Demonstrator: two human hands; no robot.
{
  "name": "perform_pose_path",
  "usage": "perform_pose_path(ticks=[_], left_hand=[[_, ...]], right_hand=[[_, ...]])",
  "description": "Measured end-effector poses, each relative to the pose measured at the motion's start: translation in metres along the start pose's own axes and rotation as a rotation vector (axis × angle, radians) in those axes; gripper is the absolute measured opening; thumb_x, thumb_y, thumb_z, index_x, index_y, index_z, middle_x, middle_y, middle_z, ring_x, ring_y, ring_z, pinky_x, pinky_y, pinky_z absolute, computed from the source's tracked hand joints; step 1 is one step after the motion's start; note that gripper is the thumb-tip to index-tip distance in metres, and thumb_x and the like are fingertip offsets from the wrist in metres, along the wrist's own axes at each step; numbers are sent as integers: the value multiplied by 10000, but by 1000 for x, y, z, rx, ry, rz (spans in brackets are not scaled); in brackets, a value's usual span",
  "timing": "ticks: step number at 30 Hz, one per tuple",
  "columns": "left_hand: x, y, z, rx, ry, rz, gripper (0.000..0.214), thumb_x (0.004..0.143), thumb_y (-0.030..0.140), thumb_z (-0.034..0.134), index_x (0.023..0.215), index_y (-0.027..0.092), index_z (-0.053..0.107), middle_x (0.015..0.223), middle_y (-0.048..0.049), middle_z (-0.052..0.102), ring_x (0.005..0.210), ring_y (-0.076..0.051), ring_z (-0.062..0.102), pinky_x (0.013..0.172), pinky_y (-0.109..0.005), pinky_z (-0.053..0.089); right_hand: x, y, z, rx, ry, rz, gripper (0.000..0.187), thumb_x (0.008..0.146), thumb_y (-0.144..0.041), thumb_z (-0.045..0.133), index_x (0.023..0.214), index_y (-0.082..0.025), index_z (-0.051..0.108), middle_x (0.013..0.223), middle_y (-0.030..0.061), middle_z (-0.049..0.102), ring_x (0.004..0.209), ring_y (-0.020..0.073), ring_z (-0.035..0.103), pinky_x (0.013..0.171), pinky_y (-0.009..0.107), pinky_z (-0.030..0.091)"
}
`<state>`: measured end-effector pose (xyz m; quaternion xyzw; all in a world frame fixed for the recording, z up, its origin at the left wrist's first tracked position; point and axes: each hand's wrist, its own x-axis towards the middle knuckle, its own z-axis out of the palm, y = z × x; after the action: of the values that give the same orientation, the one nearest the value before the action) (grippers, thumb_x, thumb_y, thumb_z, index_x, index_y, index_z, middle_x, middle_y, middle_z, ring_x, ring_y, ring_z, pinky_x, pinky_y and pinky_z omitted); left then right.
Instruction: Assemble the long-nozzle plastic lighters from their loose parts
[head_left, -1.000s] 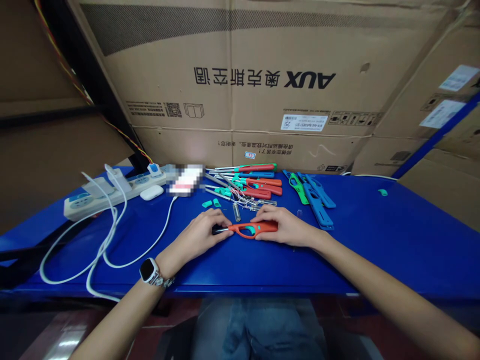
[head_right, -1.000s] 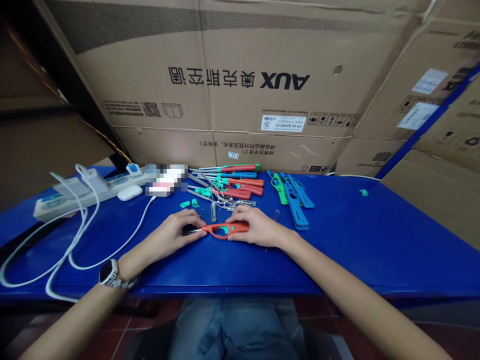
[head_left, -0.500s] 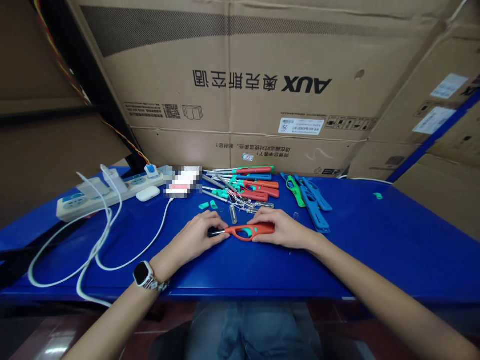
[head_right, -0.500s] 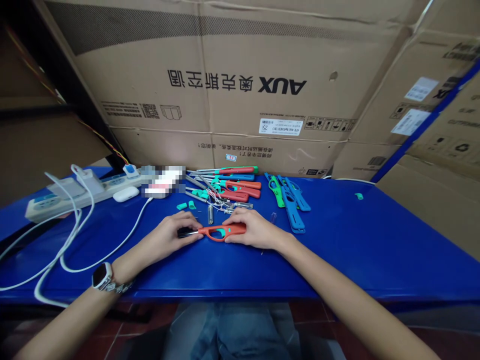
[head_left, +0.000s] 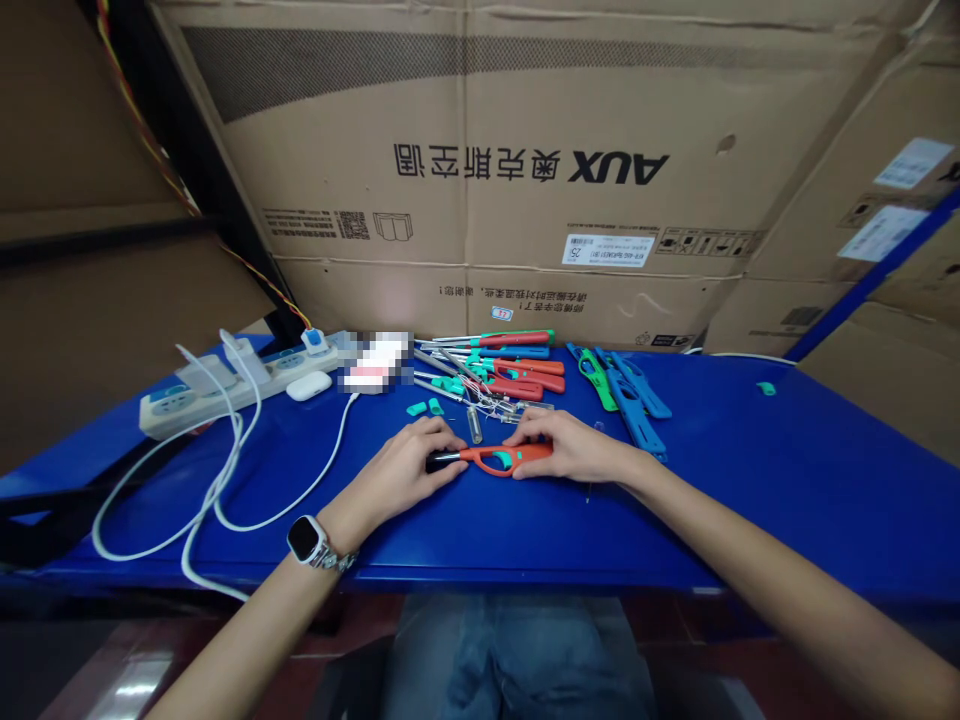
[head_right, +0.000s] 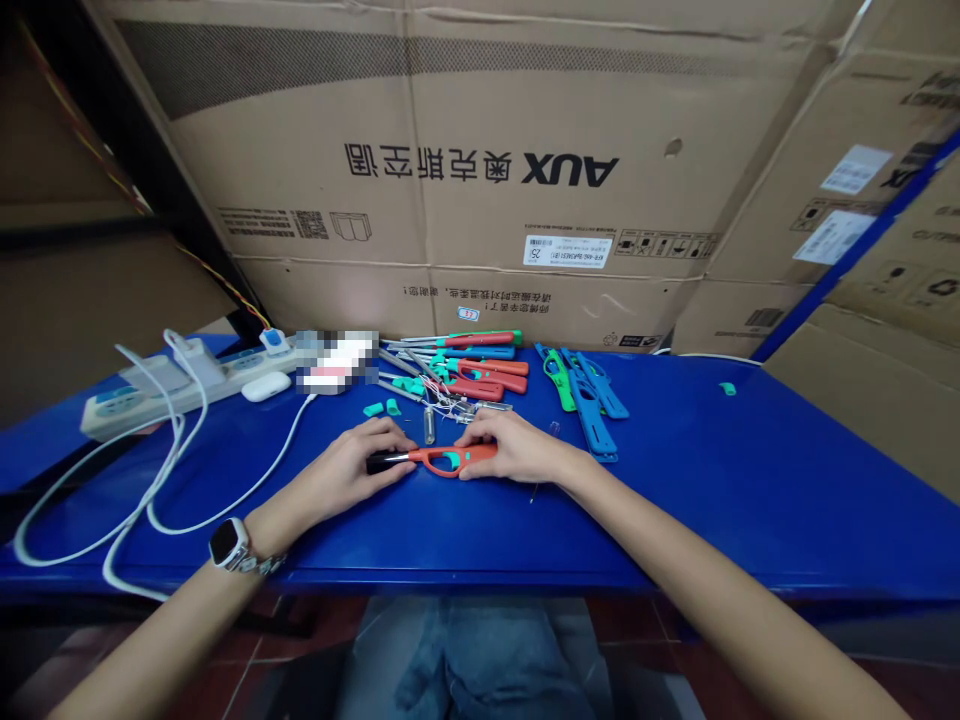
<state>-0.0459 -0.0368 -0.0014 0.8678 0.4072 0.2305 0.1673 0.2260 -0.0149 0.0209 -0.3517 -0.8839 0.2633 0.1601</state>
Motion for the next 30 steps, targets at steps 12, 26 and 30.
perform_pose_path(ticks=[12, 26, 30], left_hand=[[1, 10, -5, -17, -12, -43, 184, 949, 363, 549, 977, 206, 641, 976, -46, 653, 891, -193, 604, 769, -304, 470], [14, 17, -34, 250, 40, 134, 124, 961, 330, 553, 977, 221, 611, 1015, -21, 648, 944, -212, 582, 838, -339, 355], [30, 15, -38, 323, 18, 194, 82, 941, 279, 587, 975, 210, 615, 984, -27, 654, 969, -231, 576, 862, -358, 344]], right_hand=[[-4, -9, 9, -16, 106, 45, 295, 732, -266, 801, 961, -188, 633, 953, 25, 635, 860, 179, 582, 772, 296, 436], [-16, -24, 14, -261, 126, 64, 276, 979, -425, 491, 855, -208, 608, 685, -4, 609, 610, 137, 537, 590, 252, 294], [-14, -26, 10, -168, 139, 135, 311, 965, -445, 494, 793, -195, 559, 659, -15, 582, 585, 117, 509, 577, 238, 306]])
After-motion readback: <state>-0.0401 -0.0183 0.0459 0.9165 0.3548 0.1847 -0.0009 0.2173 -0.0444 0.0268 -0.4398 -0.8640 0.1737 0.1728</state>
